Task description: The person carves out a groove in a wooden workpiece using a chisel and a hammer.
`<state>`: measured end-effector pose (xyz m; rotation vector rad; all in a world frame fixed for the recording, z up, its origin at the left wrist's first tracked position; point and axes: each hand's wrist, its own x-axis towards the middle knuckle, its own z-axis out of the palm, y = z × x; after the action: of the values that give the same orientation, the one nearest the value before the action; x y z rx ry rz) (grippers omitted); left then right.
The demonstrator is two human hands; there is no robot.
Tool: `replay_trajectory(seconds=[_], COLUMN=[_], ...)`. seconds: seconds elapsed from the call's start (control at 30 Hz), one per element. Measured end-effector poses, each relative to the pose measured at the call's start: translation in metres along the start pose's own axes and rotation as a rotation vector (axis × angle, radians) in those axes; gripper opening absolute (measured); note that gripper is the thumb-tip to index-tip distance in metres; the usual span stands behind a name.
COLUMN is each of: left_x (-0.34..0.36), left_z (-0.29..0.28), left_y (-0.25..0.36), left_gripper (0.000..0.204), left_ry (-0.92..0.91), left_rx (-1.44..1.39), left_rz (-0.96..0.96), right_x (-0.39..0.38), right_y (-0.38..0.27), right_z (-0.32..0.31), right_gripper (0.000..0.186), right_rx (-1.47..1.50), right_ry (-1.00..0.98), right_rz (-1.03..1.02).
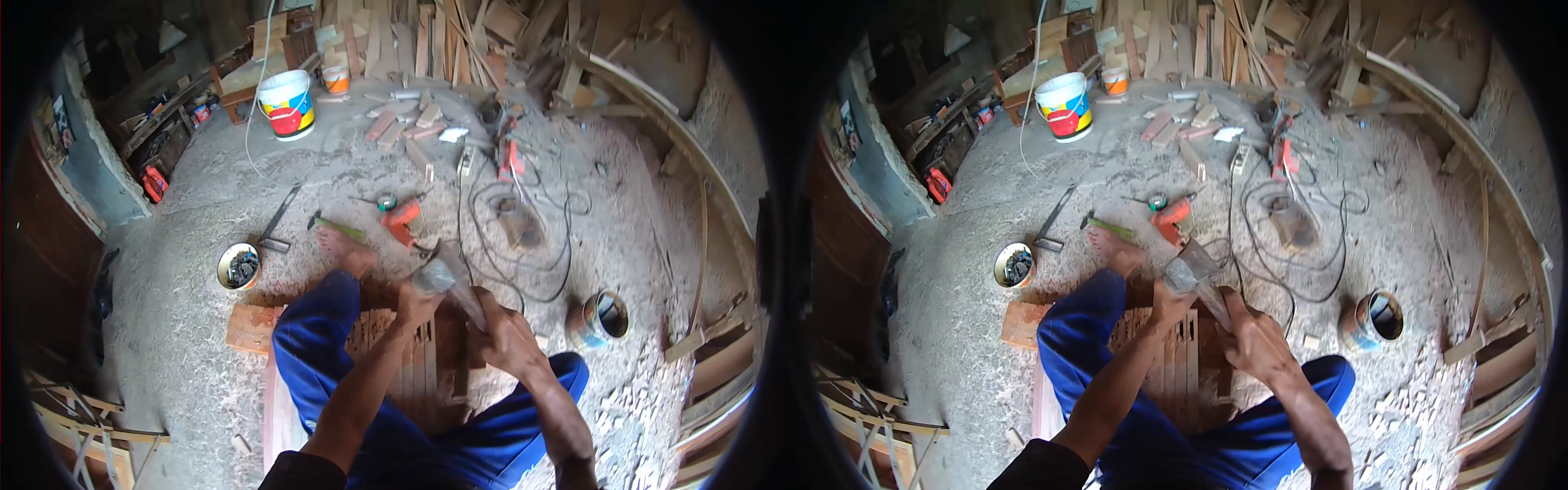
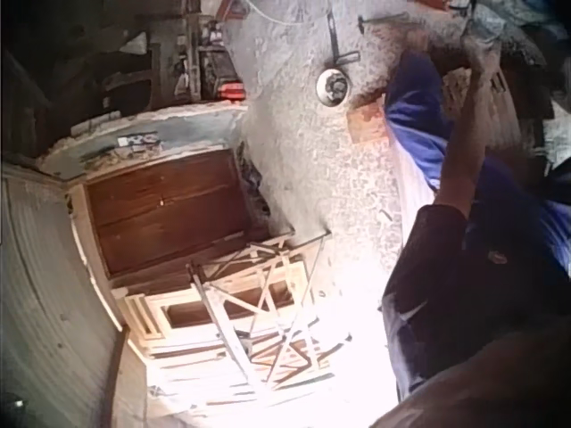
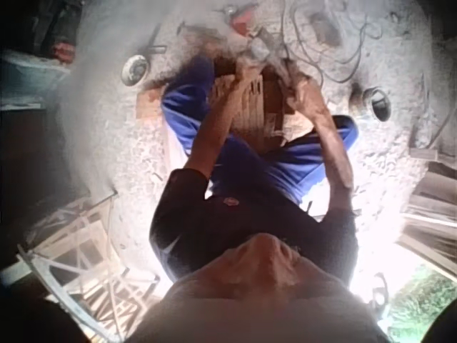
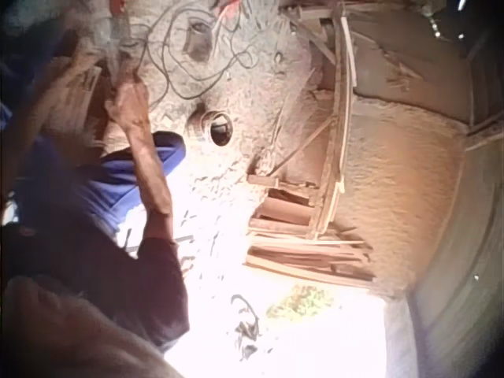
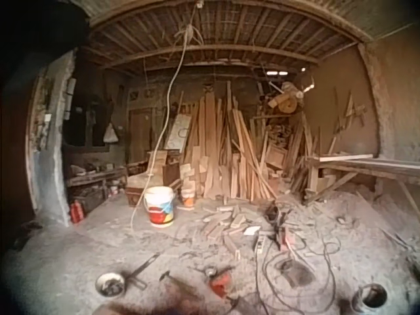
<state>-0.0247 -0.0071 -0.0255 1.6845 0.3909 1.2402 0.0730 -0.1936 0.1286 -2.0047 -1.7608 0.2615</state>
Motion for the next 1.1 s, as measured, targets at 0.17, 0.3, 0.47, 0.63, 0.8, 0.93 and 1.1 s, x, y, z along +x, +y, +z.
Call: replay_trajectory(seconds=[0.17,0.3,0.47,0.63,0.8,0.93,1.1], left_x=[-0.005,-0.005,-0.039,0.002,0.047,0.031,0.090], left_z=[-0.011,0.004,0.004,-0.001,0.000,0.028,0.004], left_y=[-0.013,-0.005,-0.008,-0.010,-0.026,-0.029,-0.100], left_gripper=[0.028,0.028,0.025,0.003,0.007,0.007,0.014], left_ry=[0.047,0.067,0.046,-0.056,0.035,0.274,0.077], left_rx=[0.038,0.015,-0.203,0.108,0.127,-0.471,-0.107], left_rz=[-0.058,-0.031,-0.167,-0.261,-0.225,-0.348,-0.664], right_x=[0.024,0.027,-0.004,-0.017,0.038,0.030,-0.015], right_y=[-0.046,-0.056,0.028,0.001,0.010,0.041,0.026], right_z=[-0.061,-0.064,0.063,0.035,0.013,0.030,0.047], right_gripper=[0.021,0.009,0.050,0.056,0.067,0.062,0.060], right_rx=[0.367,0.152,-0.150,0.149,-0.071,0.080,0.574], right_ry=[0.661,1.044,-0.045,-0.017,-0.075,-0.145,-0.085], right_rz=[-0.003,-0.207,0.097,0.191,0.072,0.138,0.630])
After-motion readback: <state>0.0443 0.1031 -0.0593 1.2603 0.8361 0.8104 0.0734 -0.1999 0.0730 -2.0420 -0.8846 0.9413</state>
